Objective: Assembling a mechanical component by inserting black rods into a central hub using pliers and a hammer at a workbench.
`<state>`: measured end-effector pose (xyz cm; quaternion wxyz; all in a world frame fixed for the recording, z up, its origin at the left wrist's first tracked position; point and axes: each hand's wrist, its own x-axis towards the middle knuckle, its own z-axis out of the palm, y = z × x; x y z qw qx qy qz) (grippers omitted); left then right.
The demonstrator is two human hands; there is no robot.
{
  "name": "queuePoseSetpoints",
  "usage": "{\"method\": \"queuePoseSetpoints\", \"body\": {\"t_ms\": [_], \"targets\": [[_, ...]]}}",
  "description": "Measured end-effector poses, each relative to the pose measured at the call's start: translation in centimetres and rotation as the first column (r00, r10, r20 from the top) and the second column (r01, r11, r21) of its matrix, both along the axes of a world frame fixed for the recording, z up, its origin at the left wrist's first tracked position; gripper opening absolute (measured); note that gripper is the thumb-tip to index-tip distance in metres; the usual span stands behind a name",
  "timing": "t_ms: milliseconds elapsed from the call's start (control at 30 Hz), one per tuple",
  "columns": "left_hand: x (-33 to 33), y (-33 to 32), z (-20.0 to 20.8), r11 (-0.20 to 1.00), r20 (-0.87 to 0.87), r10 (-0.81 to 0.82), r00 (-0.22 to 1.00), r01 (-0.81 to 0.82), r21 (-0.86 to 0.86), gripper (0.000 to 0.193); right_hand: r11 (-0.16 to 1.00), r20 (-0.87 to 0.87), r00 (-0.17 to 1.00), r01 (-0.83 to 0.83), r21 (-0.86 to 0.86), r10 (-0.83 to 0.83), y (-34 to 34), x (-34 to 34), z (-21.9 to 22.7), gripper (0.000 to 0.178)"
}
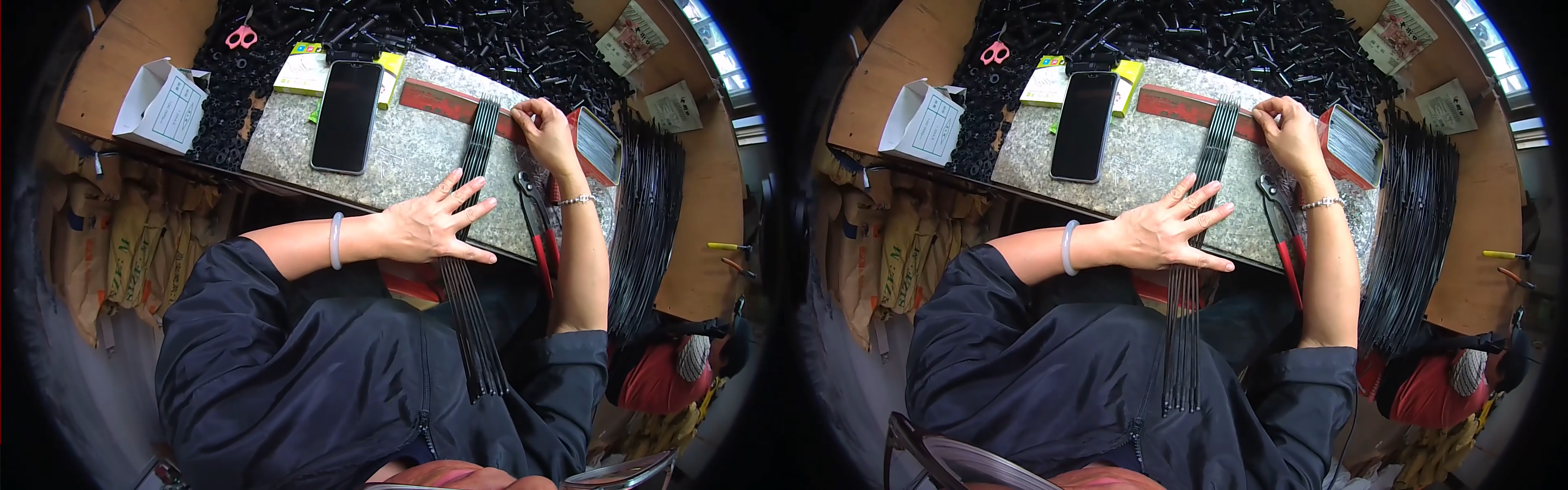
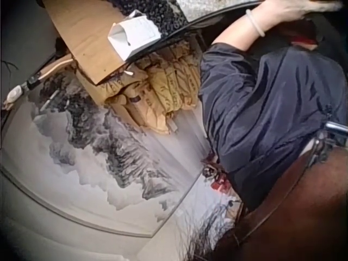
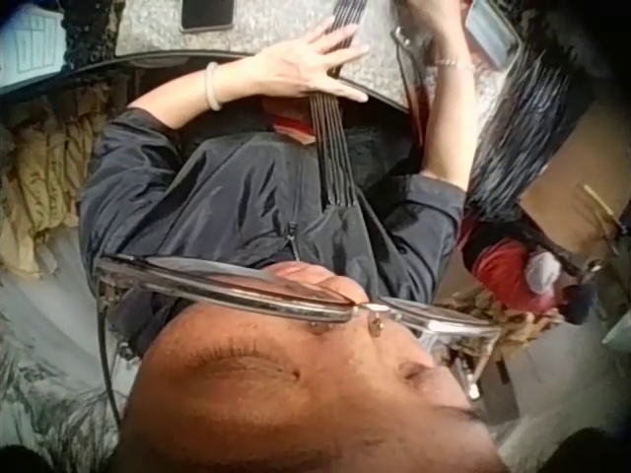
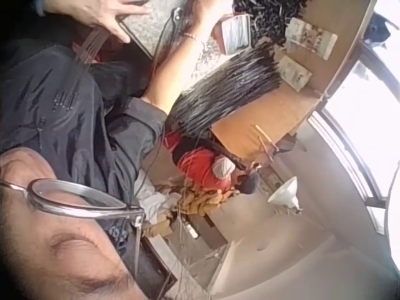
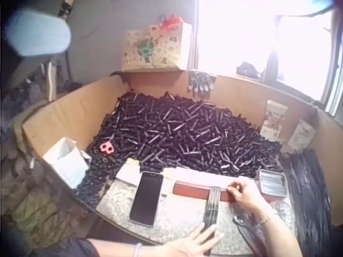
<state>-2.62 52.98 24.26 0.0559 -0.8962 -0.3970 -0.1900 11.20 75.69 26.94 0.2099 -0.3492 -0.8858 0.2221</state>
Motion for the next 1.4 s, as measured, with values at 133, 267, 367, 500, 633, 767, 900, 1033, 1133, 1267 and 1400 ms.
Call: {"method": "queuePoseSetpoints", "body": {"t_ms": [133,267,367,500,633,767,900,1033,1133,1267,1400], "targets": [[0.04,-0.02,-0.02,1.000,0.029,-0.005,1.000,0.006,-0.023,0.065,0.999,0.014,1.000,0.009,-0.035,-0.009,0.06,-0.02,0.06,0.017],[0.03,-0.01,-0.15,1.000,0.031,-0.002,1.000,0.003,-0.022,0.067,0.999,0.028,0.999,0.021,-0.028,-0.021,-0.01,-0.09,0.07,0.017],[0.01,0.03,-0.25,1.000,0.034,0.000,0.999,0.001,-0.020,0.067,1.000,0.013,1.000,0.022,-0.010,-0.022,0.11,-0.04,-0.17,0.017],[-0.06,0.27,-0.67,1.000,-0.005,-0.011,1.000,0.011,0.006,0.056,0.999,-0.024,1.000,-0.012,-0.039,0.011,0.39,0.14,-0.37,0.018],[-0.01,0.30,-0.68,1.000,0.003,-0.005,1.000,0.005,0.007,0.056,0.999,-0.016,1.000,0.001,-0.045,-0.002,0.40,0.09,-0.39,0.018],[0.03,0.36,-0.74,1.000,0.019,-0.008,1.000,0.008,0.009,0.057,0.999,-0.020,1.000,0.003,-0.051,-0.004,0.56,0.24,-0.51,0.018],[0.01,0.07,-0.57,1.000,0.060,0.003,0.998,-0.001,-0.022,0.065,0.989,-0.024,0.999,0.025,-0.147,-0.029,0.40,0.17,-0.35,0.019],[-0.01,0.01,-0.48,1.000,0.063,0.002,0.998,0.000,-0.027,0.067,0.995,-0.036,0.999,0.005,-0.096,-0.009,0.62,0.24,-0.74,0.018],[0.07,0.07,-0.33,0.999,0.058,0.004,0.998,-0.002,-0.036,0.069,0.995,-0.041,0.999,0.001,-0.098,-0.005,0.66,0.32,-0.60,0.018],[-0.03,0.11,-0.58,0.999,0.064,0.003,0.998,0.000,-0.033,0.069,0.997,-0.037,0.999,-0.006,-0.082,0.003,0.44,0.02,-0.45,0.018],[0.03,0.25,-0.52,1.000,0.059,0.010,0.998,-0.009,-0.025,0.067,0.995,-0.018,1.000,0.006,-0.097,-0.008,0.41,-0.16,0.00,0.018]]}}
